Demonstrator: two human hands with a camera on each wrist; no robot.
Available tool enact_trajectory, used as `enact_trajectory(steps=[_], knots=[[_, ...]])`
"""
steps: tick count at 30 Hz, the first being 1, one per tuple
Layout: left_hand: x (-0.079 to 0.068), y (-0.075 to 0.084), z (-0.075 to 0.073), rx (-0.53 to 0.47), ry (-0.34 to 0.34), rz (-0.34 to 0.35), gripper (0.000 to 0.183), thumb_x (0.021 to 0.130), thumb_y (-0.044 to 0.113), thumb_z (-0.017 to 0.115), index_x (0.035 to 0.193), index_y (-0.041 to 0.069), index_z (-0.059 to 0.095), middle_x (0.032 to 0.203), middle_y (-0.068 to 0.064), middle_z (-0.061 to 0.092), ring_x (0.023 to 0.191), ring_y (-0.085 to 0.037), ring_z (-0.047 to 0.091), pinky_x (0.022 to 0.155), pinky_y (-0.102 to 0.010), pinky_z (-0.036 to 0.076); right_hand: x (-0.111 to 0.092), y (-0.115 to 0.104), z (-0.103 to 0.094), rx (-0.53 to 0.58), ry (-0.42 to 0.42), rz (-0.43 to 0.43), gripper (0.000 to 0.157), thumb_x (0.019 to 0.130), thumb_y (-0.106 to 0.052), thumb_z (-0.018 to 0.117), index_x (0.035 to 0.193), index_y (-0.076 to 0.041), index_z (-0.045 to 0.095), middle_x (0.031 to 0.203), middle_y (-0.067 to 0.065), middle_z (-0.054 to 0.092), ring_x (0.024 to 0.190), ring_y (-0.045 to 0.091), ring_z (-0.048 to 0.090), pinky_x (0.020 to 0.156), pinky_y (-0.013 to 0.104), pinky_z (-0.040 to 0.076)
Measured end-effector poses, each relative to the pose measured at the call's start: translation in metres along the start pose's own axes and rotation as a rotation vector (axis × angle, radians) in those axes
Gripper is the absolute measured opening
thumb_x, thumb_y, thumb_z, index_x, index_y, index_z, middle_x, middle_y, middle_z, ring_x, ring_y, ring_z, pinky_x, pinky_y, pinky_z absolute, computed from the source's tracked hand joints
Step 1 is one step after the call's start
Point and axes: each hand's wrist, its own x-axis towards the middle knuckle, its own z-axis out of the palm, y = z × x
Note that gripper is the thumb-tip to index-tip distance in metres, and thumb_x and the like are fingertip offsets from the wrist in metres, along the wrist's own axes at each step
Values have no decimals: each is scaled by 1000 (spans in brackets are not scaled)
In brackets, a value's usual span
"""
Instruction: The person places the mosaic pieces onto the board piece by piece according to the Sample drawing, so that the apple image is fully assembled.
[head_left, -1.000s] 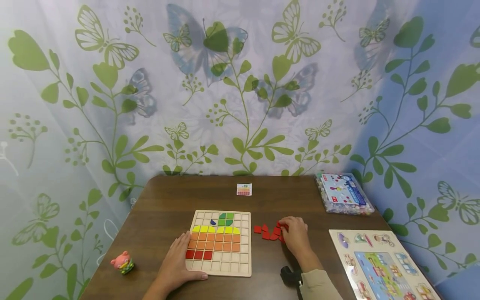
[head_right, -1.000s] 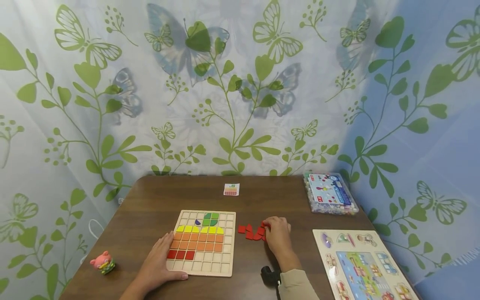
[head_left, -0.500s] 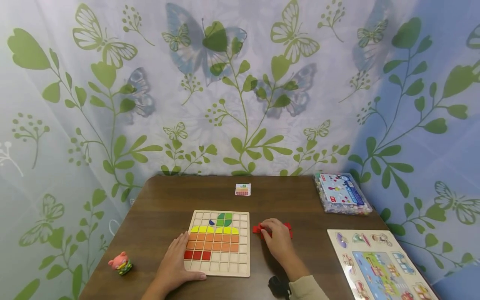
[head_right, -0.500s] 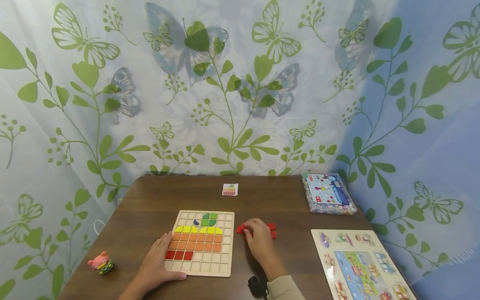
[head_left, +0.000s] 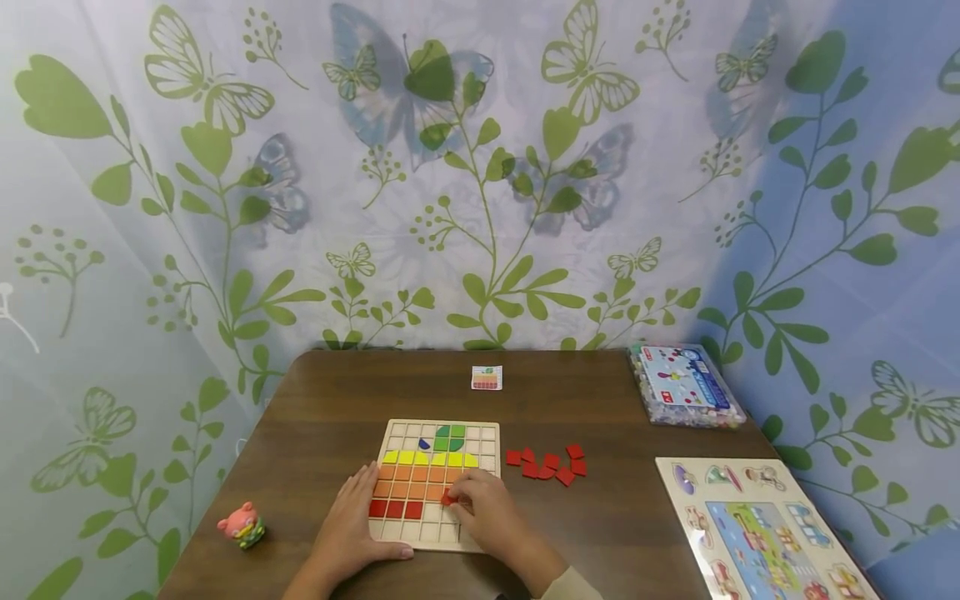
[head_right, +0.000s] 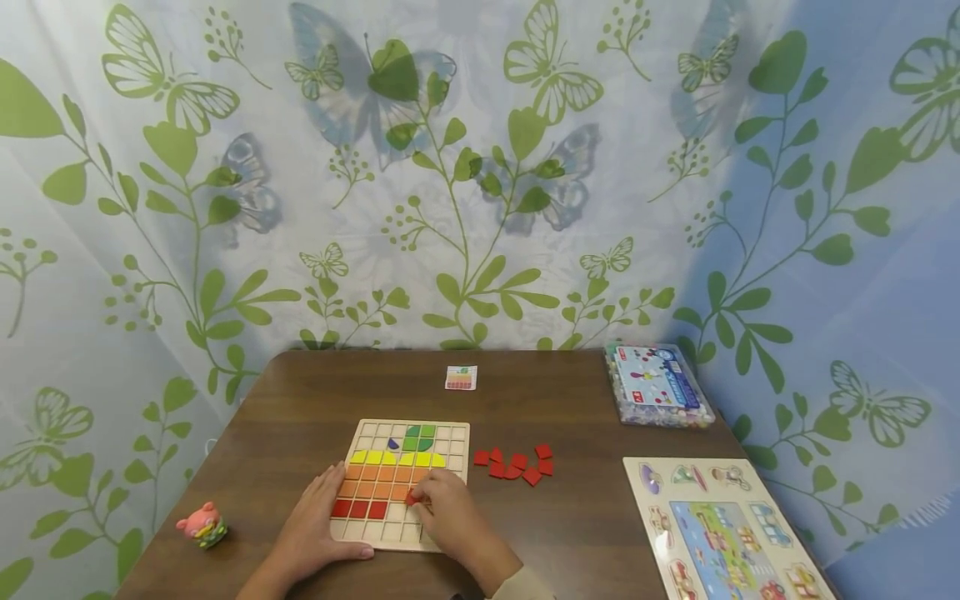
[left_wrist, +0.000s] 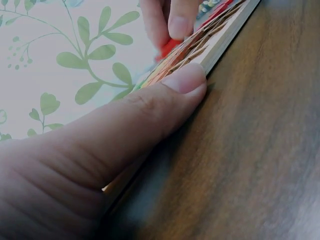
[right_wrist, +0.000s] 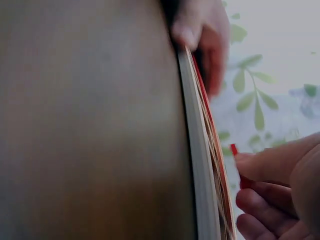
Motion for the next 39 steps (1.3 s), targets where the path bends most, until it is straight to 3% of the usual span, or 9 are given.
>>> enact_trajectory(steps=[4,7,15,21,26,39], knots=[[0,-1,2,-10,9,14,154,53,92,78,162,-6,31,166,-23,32,154,-41,26,124,-57,19,2,-12,11,-52,-83,-69,9,87,-2,84,90,-9,79,97,-6,66,93,8,60,83,24,54],[0,-1,3,-16,14,21,153,54,92,78,162,-6,32,166,-23,32,154,-41,26,124,-59,19,3,-16,15,-99,-98,-91,9,86,-2,84,89,-9,79,97,-6,66,94,8,61,85,25,54],[1,-1,0,-8,24,24,153,53,92,79,161,-6,32,166,-23,33,153,-41,27,124,-58,20,11,-22,16,-54,-150,33,9,87,-1,82,88,-10,80,95,-9,65,93,6,59,84,26,54],[3,-1,-2,-7,0,8,153,53,91,79,162,-6,31,167,-23,32,153,-41,26,124,-58,20,15,-27,18,-12,-120,109,13,84,3,82,83,-10,81,91,-11,63,88,4,58,79,25,55],[3,-1,-2,-6,-10,-5,153,53,92,79,162,-6,31,166,-24,32,153,-42,27,124,-59,20,15,-26,22,4,-90,117,14,82,3,79,79,-11,81,88,-13,61,85,4,56,76,24,52],[0,-1,-1,-20,4,6,151,54,91,80,161,-6,34,165,-23,34,153,-41,28,123,-59,21,4,-13,21,9,-38,-1,12,82,1,80,86,-10,82,95,-11,64,91,4,60,82,22,54]])
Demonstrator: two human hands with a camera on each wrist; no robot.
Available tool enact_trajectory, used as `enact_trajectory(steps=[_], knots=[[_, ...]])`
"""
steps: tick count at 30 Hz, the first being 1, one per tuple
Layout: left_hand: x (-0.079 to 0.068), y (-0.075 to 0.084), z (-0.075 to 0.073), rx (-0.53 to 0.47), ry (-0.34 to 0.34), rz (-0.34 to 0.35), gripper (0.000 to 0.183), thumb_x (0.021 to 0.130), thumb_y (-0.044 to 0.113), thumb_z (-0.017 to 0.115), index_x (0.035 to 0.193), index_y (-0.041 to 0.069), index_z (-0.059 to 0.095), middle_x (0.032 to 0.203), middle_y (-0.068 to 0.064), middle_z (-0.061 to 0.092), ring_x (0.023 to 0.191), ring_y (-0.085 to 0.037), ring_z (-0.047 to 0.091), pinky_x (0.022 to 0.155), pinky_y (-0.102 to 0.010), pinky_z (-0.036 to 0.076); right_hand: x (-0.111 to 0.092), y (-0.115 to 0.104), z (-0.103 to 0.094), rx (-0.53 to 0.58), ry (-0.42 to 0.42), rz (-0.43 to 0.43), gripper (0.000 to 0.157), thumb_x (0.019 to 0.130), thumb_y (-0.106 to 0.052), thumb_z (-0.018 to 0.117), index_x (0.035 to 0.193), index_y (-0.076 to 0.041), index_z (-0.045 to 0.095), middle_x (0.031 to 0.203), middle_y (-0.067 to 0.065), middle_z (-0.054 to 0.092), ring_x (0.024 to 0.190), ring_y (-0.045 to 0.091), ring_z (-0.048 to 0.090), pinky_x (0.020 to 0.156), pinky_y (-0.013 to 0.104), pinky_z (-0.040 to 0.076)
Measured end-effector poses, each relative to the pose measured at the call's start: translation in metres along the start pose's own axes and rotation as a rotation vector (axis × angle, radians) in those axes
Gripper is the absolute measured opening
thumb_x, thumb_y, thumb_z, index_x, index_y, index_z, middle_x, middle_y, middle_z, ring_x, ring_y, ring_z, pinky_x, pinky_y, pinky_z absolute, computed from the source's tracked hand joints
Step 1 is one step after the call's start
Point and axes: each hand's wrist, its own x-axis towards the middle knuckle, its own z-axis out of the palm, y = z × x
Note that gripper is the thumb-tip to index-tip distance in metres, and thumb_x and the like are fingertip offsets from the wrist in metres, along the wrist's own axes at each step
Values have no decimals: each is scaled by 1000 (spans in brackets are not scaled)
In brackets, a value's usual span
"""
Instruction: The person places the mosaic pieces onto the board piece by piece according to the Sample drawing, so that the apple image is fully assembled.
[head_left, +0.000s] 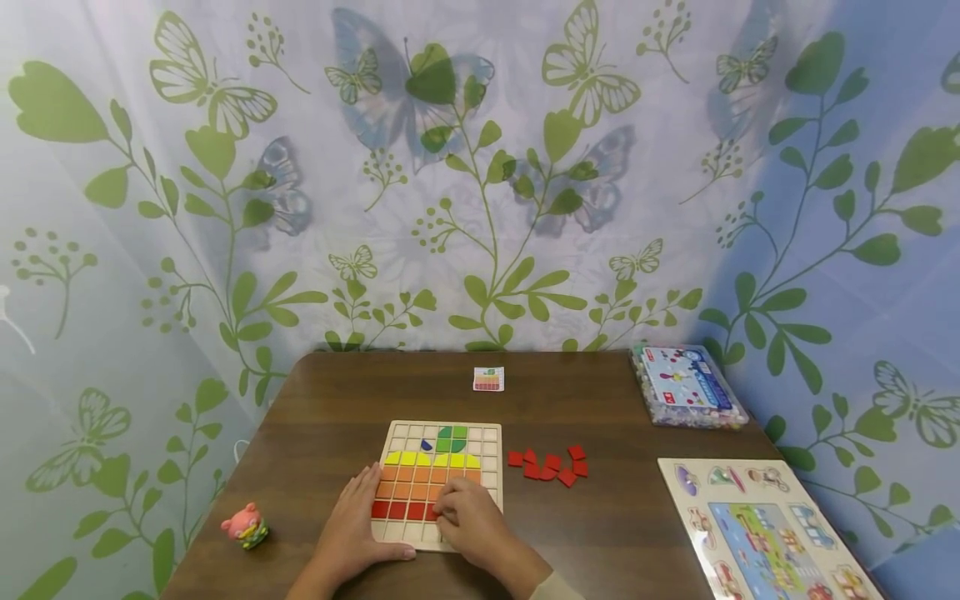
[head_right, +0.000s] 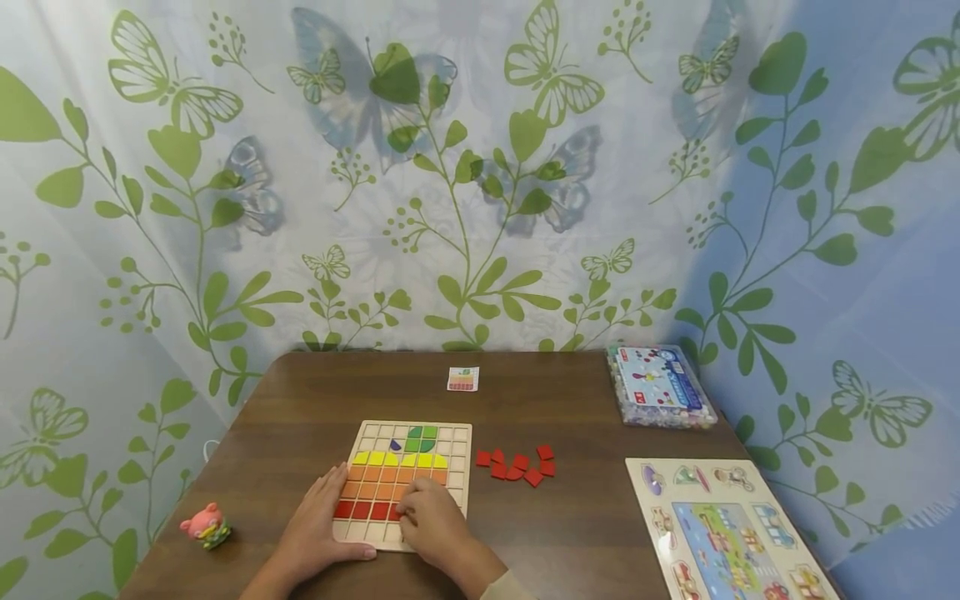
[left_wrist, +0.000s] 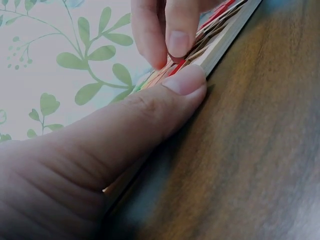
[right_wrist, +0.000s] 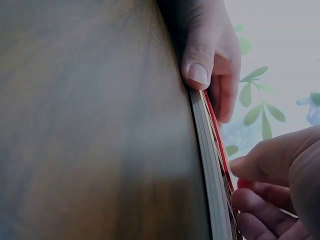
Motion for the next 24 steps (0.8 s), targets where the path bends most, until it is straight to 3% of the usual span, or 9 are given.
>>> enact_trajectory(steps=[4,9,17,22,24], knots=[[-1,4,-1,-6,26,19,149,53,88,83,159,-7,37,163,-24,37,151,-43,30,122,-60,23,-2,2,-6,4,76,-28,12,82,4,82,86,-8,82,96,-7,68,90,6,63,79,22,55],[-2,5,-3,-6,26,12,150,53,87,84,159,-7,37,163,-24,37,151,-42,30,122,-60,23,-7,14,-16,40,168,7,16,80,9,84,85,-6,81,95,-4,70,86,6,65,71,17,56],[1,2,-3,4,9,0,151,54,89,81,161,-5,34,165,-23,35,152,-41,28,123,-59,21,-14,41,-41,8,251,73,14,81,5,87,84,-8,80,93,-4,70,84,12,67,67,27,57],[1,1,-1,9,-2,-9,152,54,90,80,162,-4,33,166,-22,34,153,-40,28,123,-59,21,-24,73,-68,-68,354,141,20,78,8,88,90,-4,80,96,0,71,83,17,68,66,32,58],[-1,0,0,6,0,-10,151,54,90,80,162,-4,33,165,-23,34,152,-41,29,123,-59,21,-31,87,-79,-110,401,170,22,76,10,88,92,-3,80,98,3,71,86,22,68,72,39,58]])
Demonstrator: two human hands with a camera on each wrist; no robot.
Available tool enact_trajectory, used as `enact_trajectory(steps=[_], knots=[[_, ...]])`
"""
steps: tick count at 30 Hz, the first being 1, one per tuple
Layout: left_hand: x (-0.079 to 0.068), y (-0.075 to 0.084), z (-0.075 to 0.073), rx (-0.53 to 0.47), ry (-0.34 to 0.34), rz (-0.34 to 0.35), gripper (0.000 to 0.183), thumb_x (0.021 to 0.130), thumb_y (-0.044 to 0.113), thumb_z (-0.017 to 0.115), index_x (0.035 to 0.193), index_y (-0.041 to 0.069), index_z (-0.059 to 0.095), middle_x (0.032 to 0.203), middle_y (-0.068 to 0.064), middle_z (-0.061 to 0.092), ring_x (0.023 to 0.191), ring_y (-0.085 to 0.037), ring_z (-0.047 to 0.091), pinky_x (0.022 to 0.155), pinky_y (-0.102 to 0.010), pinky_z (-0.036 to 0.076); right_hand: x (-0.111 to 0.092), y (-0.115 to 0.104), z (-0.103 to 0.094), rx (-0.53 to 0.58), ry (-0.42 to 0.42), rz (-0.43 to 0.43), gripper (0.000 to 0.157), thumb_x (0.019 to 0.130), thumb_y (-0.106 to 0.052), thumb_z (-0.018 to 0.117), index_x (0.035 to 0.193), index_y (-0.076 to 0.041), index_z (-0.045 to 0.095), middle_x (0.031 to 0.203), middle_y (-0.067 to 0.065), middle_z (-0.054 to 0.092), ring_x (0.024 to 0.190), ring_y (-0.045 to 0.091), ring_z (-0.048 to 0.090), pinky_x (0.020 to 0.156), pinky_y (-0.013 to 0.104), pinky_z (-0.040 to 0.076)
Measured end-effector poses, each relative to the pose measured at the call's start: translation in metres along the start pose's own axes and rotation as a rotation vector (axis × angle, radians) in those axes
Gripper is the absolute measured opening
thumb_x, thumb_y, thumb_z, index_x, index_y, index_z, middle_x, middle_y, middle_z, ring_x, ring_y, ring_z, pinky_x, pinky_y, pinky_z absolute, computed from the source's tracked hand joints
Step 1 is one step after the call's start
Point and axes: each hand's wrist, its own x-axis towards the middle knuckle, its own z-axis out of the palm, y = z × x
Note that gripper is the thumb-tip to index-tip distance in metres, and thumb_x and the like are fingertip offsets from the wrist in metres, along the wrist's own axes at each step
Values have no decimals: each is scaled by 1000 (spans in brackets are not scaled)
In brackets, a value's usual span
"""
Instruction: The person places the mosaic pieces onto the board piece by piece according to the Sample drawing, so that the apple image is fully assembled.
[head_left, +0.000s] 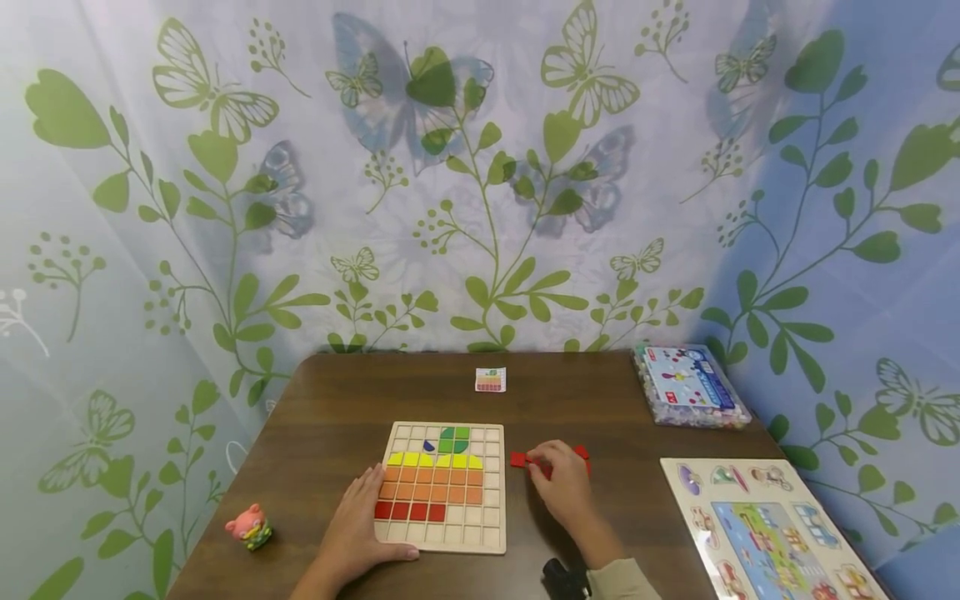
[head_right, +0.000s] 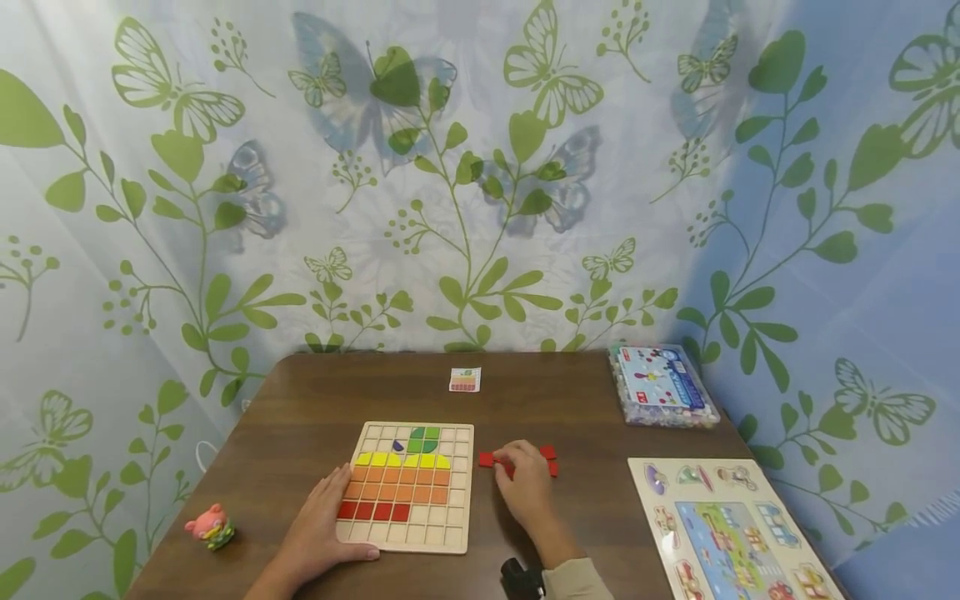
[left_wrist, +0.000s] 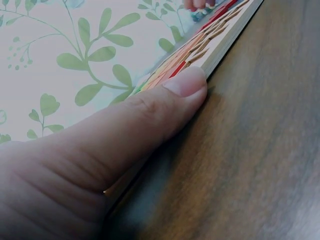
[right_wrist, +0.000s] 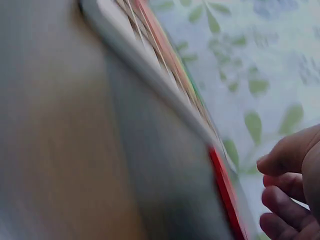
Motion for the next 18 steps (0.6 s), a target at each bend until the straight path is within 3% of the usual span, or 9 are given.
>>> enact_trajectory(steps=[5,7,13,18], knots=[[-6,-1,3,1,-2,-1,151,53,91,81,160,-6,36,163,-25,36,150,-44,32,121,-62,23,-7,36,-24,-129,77,97,24,73,9,88,92,-2,79,102,14,69,94,40,62,84,57,50],[-8,-3,5,8,-3,-2,151,53,91,80,159,-7,37,163,-26,37,149,-45,32,121,-64,24,-10,46,-29,-163,81,153,22,73,5,89,92,-2,79,102,16,68,92,44,59,82,59,47],[-3,-6,7,19,17,21,150,55,92,78,160,-6,35,164,-24,36,150,-43,31,122,-60,23,-9,54,-32,-217,31,251,17,80,-10,91,91,-4,79,101,16,67,93,46,59,86,64,45],[2,-4,6,28,31,40,150,55,93,77,160,-6,36,163,-25,37,150,-43,33,121,-60,24,-5,55,-33,-221,45,271,14,81,-8,91,82,-6,77,95,14,68,90,43,60,87,62,47]])
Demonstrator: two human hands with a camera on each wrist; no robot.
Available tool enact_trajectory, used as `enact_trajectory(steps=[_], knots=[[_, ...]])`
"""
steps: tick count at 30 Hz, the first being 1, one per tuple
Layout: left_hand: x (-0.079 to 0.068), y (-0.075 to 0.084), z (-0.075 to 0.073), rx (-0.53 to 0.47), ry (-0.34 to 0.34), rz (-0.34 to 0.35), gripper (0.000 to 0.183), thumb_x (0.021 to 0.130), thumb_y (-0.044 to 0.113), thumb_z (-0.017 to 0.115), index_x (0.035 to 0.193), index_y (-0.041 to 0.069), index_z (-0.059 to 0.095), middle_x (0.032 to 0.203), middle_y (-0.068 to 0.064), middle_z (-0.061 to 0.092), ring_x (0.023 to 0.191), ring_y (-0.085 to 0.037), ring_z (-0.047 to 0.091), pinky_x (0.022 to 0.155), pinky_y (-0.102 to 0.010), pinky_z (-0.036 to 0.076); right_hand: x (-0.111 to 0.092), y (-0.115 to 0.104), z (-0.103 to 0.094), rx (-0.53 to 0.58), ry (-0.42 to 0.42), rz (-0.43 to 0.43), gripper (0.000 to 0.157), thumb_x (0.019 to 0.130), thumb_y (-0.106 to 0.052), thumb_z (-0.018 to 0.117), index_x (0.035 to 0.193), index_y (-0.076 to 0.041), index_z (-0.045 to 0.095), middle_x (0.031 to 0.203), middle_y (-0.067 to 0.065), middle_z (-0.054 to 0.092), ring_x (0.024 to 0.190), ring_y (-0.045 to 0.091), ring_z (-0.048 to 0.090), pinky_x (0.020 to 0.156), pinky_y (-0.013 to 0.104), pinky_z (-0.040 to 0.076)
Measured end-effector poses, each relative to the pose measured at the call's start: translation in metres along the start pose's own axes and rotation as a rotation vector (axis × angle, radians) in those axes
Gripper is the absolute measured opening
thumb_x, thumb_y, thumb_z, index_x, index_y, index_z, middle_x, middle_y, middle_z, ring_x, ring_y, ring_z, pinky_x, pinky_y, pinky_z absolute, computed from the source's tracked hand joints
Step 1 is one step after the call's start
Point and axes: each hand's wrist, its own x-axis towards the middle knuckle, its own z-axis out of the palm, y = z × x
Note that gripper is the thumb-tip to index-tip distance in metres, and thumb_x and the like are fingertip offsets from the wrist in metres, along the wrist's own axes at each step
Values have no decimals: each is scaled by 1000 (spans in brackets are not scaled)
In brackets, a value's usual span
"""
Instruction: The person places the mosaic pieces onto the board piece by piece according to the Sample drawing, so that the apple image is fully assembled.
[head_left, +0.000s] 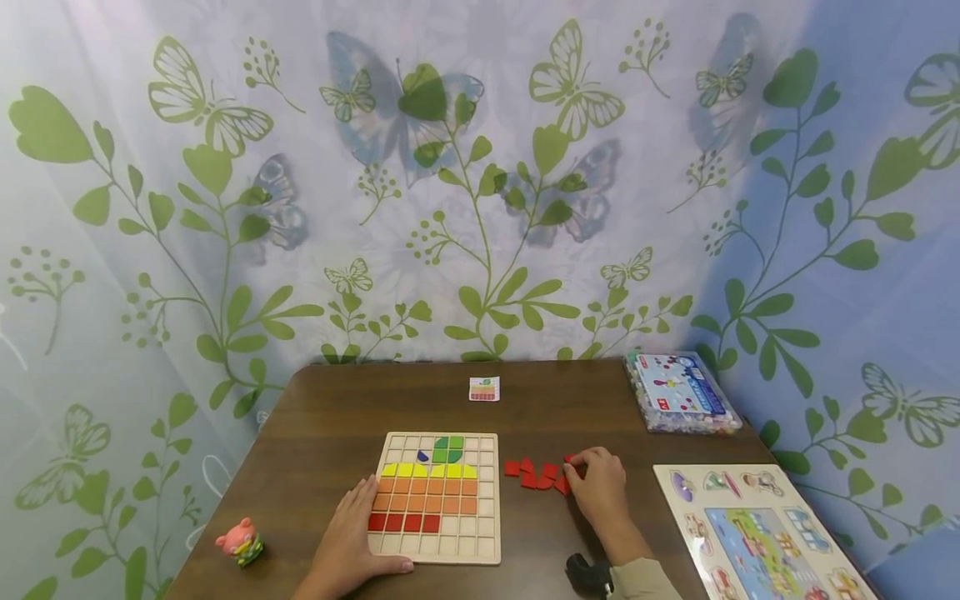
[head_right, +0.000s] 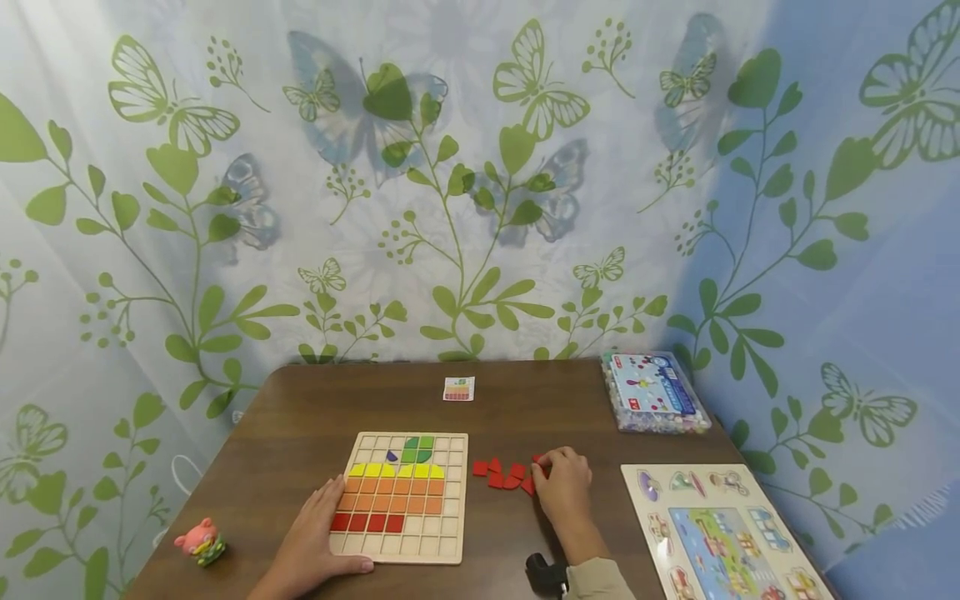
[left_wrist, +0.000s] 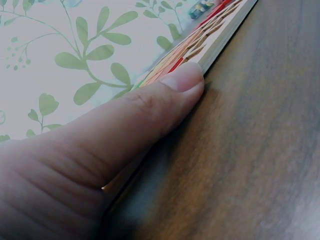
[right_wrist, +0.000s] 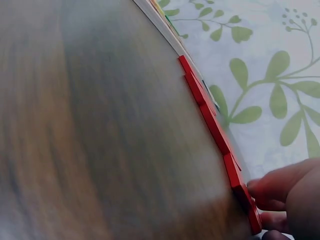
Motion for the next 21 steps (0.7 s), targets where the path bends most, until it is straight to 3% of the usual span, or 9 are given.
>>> enact_trajectory(steps=[5,13,18,21], knots=[[-1,0,1,0,3,-1,149,55,93,76,160,-6,37,163,-24,37,150,-43,32,122,-59,24,0,1,0,13,25,3,15,80,-4,89,76,-5,75,88,13,68,86,40,62,85,58,51],[-3,0,0,-10,5,3,149,55,92,78,159,-7,36,163,-24,37,150,-43,32,122,-58,23,3,3,-1,12,42,44,11,79,-5,88,83,-3,78,85,11,73,82,37,68,78,57,57],[-3,1,-2,-13,12,9,150,55,91,79,159,-7,36,163,-25,37,150,-43,32,122,-58,23,4,-3,-4,25,113,-30,14,76,-7,90,84,-3,79,88,11,74,81,34,70,77,57,58],[-2,3,-3,-6,3,2,150,55,92,79,160,-7,36,163,-25,37,150,-43,32,123,-58,23,-1,-15,-2,59,142,-118,15,73,-5,91,83,-6,79,87,7,74,76,26,71,71,49,60]])
